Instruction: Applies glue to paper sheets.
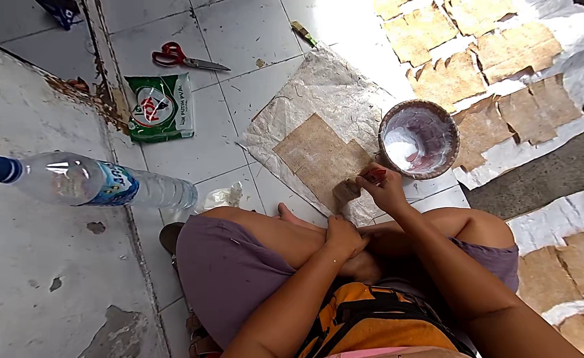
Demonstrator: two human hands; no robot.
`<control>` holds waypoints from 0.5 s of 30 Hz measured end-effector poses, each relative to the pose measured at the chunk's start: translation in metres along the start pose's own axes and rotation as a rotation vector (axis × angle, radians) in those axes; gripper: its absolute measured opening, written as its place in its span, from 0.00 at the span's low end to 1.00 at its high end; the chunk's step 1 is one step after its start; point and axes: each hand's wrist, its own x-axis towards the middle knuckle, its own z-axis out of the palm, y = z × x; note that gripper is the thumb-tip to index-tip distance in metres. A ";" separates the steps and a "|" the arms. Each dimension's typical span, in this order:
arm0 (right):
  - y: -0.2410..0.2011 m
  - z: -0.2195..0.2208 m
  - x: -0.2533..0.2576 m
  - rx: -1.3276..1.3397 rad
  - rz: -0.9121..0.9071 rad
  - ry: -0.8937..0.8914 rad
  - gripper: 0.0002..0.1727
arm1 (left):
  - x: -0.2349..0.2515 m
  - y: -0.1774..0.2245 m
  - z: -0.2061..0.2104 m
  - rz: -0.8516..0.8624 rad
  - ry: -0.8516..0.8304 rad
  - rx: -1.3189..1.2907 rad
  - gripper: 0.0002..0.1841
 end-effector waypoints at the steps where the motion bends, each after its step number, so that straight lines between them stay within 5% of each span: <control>1: -0.001 -0.005 0.001 0.007 -0.011 0.029 0.06 | 0.000 0.001 0.000 0.001 -0.007 0.002 0.51; 4: -0.005 -0.004 -0.004 0.160 0.030 -0.004 0.05 | 0.000 0.001 -0.001 -0.001 -0.015 0.005 0.51; 7: 0.003 -0.001 -0.006 0.028 0.065 -0.005 0.06 | 0.001 0.001 -0.002 -0.007 -0.003 0.014 0.53; 11: -0.009 -0.015 -0.003 -0.343 -0.186 0.107 0.07 | 0.002 0.000 -0.001 -0.013 -0.009 -0.015 0.52; 15: -0.016 0.005 -0.021 -0.439 -0.296 -0.073 0.05 | 0.000 0.001 0.000 0.000 0.007 0.040 0.52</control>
